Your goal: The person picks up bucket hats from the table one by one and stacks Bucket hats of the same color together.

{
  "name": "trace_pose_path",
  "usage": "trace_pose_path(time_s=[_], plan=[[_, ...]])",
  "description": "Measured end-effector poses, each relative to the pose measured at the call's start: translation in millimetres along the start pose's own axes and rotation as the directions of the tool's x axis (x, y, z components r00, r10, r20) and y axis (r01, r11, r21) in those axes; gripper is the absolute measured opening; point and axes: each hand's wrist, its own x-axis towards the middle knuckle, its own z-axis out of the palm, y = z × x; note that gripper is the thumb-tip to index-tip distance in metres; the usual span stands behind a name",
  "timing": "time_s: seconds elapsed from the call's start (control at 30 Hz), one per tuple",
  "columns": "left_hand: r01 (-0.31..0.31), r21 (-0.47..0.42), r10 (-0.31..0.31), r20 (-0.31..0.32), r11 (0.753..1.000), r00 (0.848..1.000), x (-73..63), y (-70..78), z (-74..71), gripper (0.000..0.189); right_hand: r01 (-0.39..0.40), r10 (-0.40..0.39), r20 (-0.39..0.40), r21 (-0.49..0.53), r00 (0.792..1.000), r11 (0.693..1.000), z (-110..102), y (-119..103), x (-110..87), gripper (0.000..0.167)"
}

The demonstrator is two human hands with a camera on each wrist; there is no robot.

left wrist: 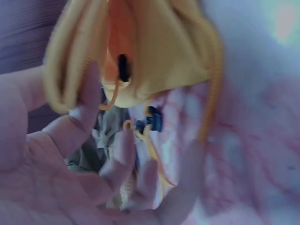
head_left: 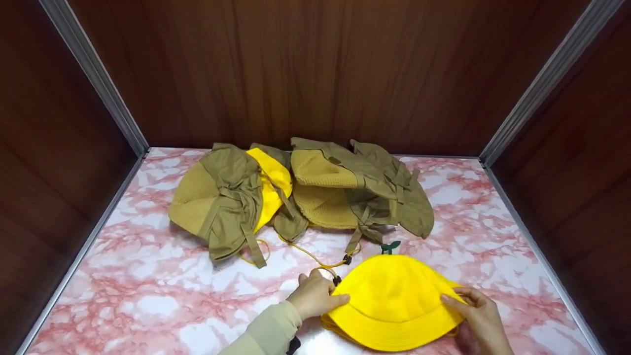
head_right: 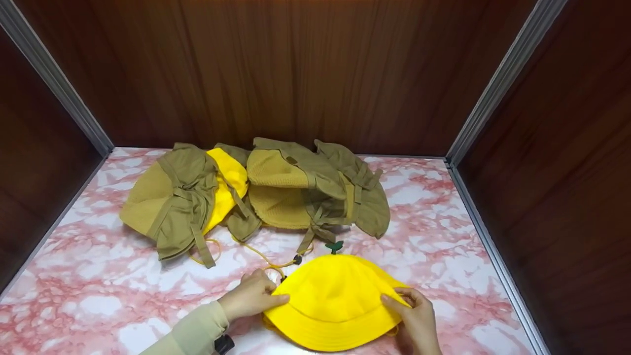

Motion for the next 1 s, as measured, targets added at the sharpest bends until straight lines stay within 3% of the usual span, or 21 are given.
trace_pose_path(time_s=[0.1, 0.2, 0.3, 0.57, 0.8, 1.0], plan=[[0.045, -0.014, -0.044, 0.004, 0.999, 0.999, -1.2, -3.0, 5.4, 0.042, 0.017, -0.019, -0.012, -0.149, 1.000, 0.989, 2.7, 0.5, 5.6, 0.060], [0.060, -0.060, -0.059, 0.026, 0.996, 0.998, -0.2, -5.1, 8.7, 0.041, 0.045, -0.053, -0.024, -0.248, 0.998, 0.968, 3.5, 0.1, 10.2, 0.064], [0.068, -0.102, -0.064, 0.042, 0.992, 0.997, 2.0, -6.9, 10.4, 0.038, 0.064, -0.070, -0.010, -0.280, 0.998, 0.958, 3.1, -1.7, 14.7, 0.066], [0.042, -0.151, -0.037, 0.033, 0.988, 0.999, 9.5, -7.4, 11.4, 0.034, 0.028, -0.016, 0.039, -0.334, 0.999, 0.942, -2.6, -5.9, 20.6, 0.074], [0.045, -0.213, -0.041, 0.024, 0.976, 0.999, 16.7, -4.7, 12.0, 0.033, 0.074, -0.074, 0.010, -0.305, 0.997, 0.950, -8.6, -7.6, 18.2, 0.058], [0.033, -0.341, -0.045, -0.025, 0.939, 0.999, 26.5, 5.2, 10.4, 0.030, 0.017, -0.017, 0.003, -0.176, 1.000, 0.984, -19.3, -11.1, 18.7, 0.059]])
